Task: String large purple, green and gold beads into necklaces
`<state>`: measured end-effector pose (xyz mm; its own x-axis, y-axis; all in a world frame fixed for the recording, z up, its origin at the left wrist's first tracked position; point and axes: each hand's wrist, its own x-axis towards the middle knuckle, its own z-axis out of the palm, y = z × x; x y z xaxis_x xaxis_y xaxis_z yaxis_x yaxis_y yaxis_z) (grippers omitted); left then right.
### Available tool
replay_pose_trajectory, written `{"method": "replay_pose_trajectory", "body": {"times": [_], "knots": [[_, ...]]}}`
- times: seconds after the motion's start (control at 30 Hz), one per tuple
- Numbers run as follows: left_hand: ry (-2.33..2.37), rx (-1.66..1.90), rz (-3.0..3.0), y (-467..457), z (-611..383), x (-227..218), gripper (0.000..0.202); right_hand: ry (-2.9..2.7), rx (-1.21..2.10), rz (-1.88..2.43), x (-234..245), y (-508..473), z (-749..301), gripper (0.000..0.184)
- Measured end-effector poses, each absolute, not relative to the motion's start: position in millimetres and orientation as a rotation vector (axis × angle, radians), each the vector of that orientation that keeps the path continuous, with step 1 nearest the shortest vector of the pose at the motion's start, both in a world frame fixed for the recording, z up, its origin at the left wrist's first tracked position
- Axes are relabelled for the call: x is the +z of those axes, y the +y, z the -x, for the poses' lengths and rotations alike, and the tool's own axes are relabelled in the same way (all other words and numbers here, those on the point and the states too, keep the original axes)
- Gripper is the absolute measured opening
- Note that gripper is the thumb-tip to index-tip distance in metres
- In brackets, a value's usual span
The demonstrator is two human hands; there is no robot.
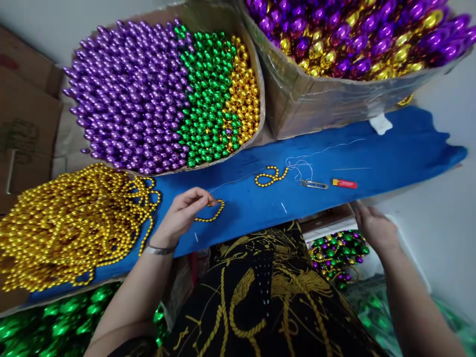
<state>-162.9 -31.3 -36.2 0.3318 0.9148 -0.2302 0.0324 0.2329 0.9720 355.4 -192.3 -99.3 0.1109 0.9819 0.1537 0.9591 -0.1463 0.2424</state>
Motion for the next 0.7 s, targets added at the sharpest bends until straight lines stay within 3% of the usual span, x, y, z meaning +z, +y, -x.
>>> {"method": "replay_pose_trajectory", "body": {"times": [0.13,0.2,0.27,0.33,0.4,0.53,0.7], "knots": [[1.041,0.68,-1.321,-35,143,-20,0.024,2.152,0.405,-2.366,-62,-126,-278,0.035],[1.026,0.594,-1.411,-38,135,-11,0.025,2.647,0.047,-2.212,-46,-88,-212,0.035],[1.035,0.56,-1.429,-39,136,-3,0.028,3.072,-0.361,-1.784,-42,-56,-149,0.036],[1.115,0.611,-1.382,-39,152,1,0.031,3.256,-0.714,-1.348,-51,-30,-110,0.035],[1.283,0.738,-1.331,-38,181,2,0.031,3.311,-0.851,-1.162,-66,-9,-103,0.04],[1.608,0.688,-1.352,-39,236,-2,0.026,3.292,-0.631,-1.203,-81,22,-149,0.043],[1.673,0.666,-1.304,-42,253,1,0.025,3.137,-0.325,-1.234,-76,46,-192,0.045]]}}
